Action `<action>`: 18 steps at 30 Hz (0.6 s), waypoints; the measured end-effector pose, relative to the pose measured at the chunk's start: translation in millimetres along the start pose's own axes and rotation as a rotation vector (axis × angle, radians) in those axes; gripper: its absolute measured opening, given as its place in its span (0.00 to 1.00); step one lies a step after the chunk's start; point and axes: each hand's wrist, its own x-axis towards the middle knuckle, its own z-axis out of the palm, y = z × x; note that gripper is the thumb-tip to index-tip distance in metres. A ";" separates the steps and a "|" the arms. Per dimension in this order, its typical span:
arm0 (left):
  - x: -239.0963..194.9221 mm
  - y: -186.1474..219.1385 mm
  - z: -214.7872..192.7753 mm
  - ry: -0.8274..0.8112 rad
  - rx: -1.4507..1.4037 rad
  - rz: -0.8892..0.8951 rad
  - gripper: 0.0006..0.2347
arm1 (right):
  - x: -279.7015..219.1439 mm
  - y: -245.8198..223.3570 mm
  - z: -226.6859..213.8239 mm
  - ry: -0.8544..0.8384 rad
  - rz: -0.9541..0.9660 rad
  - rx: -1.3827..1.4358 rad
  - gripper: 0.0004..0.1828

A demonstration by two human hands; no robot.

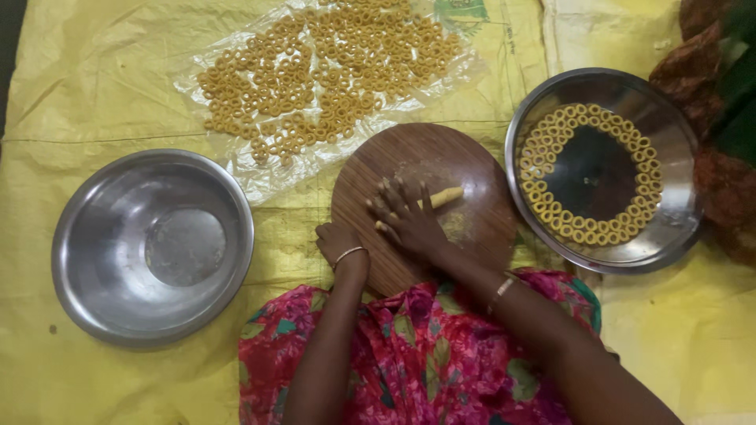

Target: The person rolls a piece of dough into a thin rope on a wooden board, then forms it into small ring shapes and places them into a metal bowl. The process is repeated continuously with additional dough pieces.

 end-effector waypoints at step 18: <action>-4.6 -7.1 -24.1 -0.042 -0.029 0.007 0.11 | -26.2 -39.3 8.9 0.021 0.204 -0.068 0.38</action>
